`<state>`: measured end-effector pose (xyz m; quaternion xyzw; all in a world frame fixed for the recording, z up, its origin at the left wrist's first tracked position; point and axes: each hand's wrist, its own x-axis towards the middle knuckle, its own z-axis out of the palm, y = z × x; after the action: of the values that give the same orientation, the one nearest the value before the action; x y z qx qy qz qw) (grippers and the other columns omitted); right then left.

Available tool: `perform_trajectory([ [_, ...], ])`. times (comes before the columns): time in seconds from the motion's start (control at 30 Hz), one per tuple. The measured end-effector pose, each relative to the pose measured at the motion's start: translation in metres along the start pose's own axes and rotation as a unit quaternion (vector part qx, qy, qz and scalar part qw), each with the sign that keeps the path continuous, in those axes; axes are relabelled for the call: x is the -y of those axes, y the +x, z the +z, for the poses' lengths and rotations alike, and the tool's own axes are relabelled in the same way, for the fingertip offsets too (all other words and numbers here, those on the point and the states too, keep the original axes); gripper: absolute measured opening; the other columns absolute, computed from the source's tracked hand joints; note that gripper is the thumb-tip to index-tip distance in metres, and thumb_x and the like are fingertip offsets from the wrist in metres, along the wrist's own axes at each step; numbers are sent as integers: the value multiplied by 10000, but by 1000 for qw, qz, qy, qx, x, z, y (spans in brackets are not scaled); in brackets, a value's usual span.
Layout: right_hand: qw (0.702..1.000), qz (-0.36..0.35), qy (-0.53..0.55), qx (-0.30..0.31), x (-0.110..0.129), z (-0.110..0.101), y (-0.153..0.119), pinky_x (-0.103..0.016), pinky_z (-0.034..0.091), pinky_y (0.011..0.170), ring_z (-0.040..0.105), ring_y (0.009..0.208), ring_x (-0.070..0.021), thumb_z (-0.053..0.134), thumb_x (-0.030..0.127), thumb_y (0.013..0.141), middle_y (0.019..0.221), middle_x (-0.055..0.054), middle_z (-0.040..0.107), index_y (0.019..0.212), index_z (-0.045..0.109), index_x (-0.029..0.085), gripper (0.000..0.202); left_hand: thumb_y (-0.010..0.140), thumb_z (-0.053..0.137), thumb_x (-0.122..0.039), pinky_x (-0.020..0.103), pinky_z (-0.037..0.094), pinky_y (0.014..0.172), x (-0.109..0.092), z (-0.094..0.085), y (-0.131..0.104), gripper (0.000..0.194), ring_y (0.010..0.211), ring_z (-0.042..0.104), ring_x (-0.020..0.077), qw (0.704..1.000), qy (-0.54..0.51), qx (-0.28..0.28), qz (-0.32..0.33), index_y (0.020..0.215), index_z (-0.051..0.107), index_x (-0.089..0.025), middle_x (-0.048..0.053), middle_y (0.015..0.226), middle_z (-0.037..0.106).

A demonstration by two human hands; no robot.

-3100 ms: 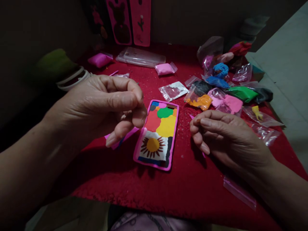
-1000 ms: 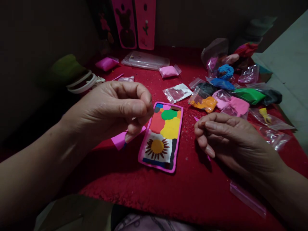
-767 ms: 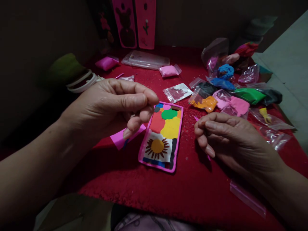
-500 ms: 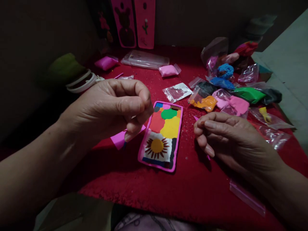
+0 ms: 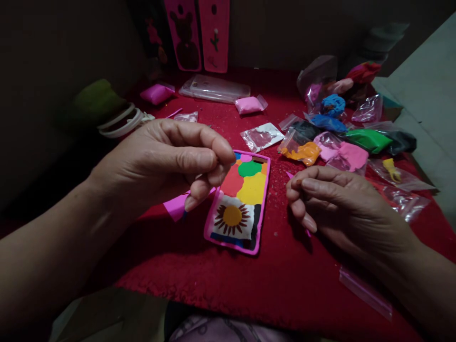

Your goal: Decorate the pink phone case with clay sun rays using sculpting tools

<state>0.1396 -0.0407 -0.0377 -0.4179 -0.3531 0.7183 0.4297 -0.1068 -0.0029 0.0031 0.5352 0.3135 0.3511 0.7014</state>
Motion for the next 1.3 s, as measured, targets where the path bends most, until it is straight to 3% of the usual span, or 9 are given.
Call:
perform_trajectory([
  [0.13, 1000, 3, -6, -8, 1, 2, -1, -140, 468, 392, 602, 513, -88, 676, 192, 782, 713, -35, 672, 743, 692, 169, 49, 709, 689, -88, 153, 461, 377, -2, 1, 1, 56, 415, 535, 59, 999, -37, 8, -15, 701, 641, -116, -34, 593, 613],
  [0.23, 1000, 8, -11, -13, 1, 2, -1, -145, 465, 390, 594, 500, -87, 688, 204, 772, 702, -34, 668, 730, 689, 174, 51, 668, 782, -195, 151, 448, 356, -2, 2, 2, 177, 397, 512, 60, 999, -47, 6, -16, 678, 621, -123, -38, 565, 588],
  [0.4, 1000, 7, -12, -14, 1, 2, 0, -152, 462, 390, 595, 510, -92, 695, 213, 768, 720, -42, 669, 737, 688, 171, 53, 716, 745, -197, 152, 457, 363, 1, 0, 2, 100, 391, 525, 69, 1000, -31, 1, -4, 720, 680, -122, -36, 522, 595],
  [0.6, 1000, 7, -18, -9, -1, 1, 0, -149, 448, 387, 584, 490, -88, 717, 245, 761, 693, -38, 667, 746, 683, 170, 84, 727, 705, -110, 167, 499, 376, 4, 0, 2, 36, 414, 604, 101, 995, -71, 45, -55, 761, 710, -117, -13, 591, 680],
  [0.73, 1000, 7, -16, -10, -1, 1, 0, -154, 449, 387, 583, 482, -88, 726, 252, 752, 693, -38, 674, 745, 687, 172, 89, 713, 713, -101, 144, 490, 368, 6, 1, 3, 32, 386, 602, 100, 993, -81, 60, -55, 742, 719, -112, 9, 590, 689],
  [1.0, 1000, 12, -2, -16, 0, 2, 1, -153, 453, 388, 589, 491, -91, 735, 244, 741, 699, -47, 669, 743, 685, 159, 99, 655, 797, -186, 164, 495, 346, 8, -2, 4, 120, 373, 572, 106, 990, -92, 54, -89, 692, 707, -116, 20, 545, 655],
  [1.3, 1000, 18, -5, -17, 0, 4, 0, -155, 444, 378, 574, 462, -87, 745, 254, 723, 673, -44, 662, 737, 676, 152, 124, 642, 801, -176, 164, 464, 350, 9, -3, 6, 163, 405, 537, 90, 990, -95, 71, -73, 667, 646, -134, -9, 575, 600],
])
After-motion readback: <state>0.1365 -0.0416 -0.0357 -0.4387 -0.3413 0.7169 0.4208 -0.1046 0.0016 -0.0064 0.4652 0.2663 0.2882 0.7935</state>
